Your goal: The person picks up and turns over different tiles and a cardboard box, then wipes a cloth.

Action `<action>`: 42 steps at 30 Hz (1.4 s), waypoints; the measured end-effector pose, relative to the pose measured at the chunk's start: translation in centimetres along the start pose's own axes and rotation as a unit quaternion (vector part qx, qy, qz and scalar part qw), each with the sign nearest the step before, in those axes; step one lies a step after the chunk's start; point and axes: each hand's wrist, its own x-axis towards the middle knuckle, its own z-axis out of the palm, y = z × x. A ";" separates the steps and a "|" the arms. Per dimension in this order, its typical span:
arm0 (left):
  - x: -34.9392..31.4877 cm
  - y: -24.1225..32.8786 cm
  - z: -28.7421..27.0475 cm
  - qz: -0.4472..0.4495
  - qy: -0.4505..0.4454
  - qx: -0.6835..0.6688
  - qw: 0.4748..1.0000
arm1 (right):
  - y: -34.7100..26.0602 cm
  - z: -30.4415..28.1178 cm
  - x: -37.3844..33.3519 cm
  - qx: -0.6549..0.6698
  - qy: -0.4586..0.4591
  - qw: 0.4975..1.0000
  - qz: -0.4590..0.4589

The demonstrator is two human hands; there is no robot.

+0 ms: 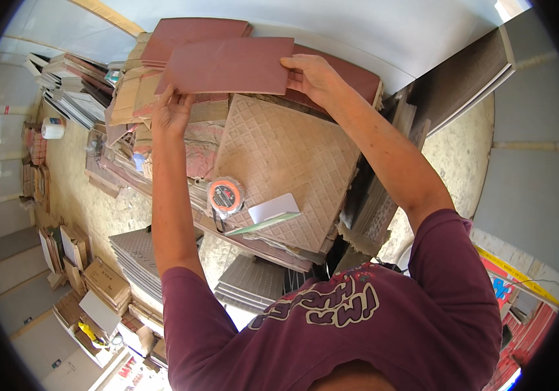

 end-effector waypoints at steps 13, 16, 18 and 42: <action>-6.6 -7.9 3.7 -0.062 -0.154 0.235 0.958 | 0.5 1.1 -0.9 -0.011 -0.009 1.000 0.010; -5.4 -7.8 3.3 -0.033 -0.159 0.245 0.956 | 0.7 1.4 -1.0 -0.025 -0.030 0.999 0.010; -5.0 -7.2 3.4 -0.014 -0.160 0.253 0.954 | 0.5 1.6 -1.2 -0.051 -0.046 0.997 0.021; 4.4 -3.5 1.9 0.021 -0.011 0.304 0.952 | -1.3 2.1 -2.2 -0.116 -0.035 0.992 0.036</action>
